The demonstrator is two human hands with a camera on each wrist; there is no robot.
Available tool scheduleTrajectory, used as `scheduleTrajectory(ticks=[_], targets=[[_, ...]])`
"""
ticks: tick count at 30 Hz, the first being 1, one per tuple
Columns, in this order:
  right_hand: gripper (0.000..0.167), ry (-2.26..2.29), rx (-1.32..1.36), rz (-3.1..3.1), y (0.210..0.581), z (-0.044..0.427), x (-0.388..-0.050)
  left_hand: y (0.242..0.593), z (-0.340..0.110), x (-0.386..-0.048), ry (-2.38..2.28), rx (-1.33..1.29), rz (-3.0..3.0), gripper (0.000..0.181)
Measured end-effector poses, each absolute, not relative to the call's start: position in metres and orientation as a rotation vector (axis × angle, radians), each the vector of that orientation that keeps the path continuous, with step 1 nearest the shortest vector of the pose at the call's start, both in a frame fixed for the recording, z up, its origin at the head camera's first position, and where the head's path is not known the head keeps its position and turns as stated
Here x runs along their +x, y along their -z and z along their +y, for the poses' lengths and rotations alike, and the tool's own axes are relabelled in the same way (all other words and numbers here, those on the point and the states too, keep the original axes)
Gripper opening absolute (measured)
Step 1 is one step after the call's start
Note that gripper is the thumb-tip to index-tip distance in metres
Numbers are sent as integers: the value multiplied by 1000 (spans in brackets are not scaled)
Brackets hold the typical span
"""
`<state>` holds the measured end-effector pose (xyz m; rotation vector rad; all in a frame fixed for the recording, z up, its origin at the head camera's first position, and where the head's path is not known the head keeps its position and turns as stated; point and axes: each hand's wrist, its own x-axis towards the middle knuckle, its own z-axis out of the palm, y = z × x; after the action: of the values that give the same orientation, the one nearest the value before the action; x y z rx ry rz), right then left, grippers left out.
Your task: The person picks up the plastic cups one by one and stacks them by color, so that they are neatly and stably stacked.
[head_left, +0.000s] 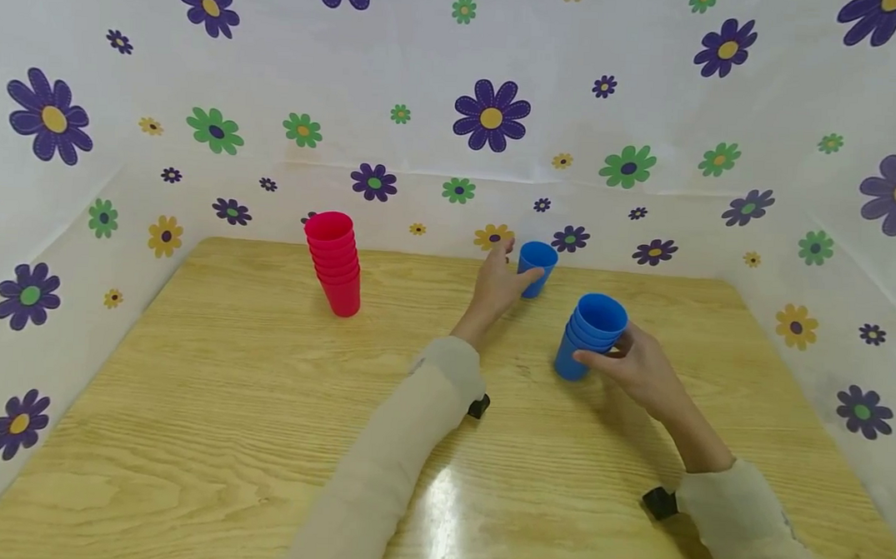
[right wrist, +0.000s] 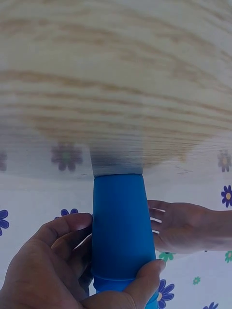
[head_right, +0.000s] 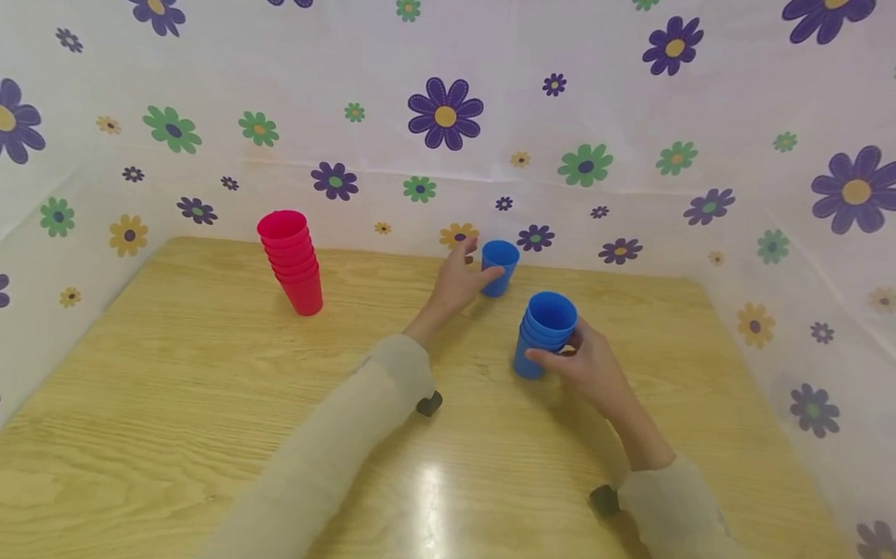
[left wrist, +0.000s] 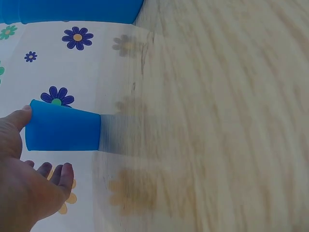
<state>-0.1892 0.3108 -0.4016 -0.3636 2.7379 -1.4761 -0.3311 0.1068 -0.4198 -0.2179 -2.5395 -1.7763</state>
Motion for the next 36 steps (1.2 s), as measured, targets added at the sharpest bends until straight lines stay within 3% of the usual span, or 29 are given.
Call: scheduleTrajectory(ticks=[9,23,36], targets=[[70,1484,-371,2732,405,313,-190,420,115,-334,1696,-204,-2633,79],[70,1449,-371,2757,403,312,-191,423,115,-335,1710,-276,-2629,67],[71,1448,-386,2746,405,313,-192,398,90,-318,1829,-447,-2590,72]])
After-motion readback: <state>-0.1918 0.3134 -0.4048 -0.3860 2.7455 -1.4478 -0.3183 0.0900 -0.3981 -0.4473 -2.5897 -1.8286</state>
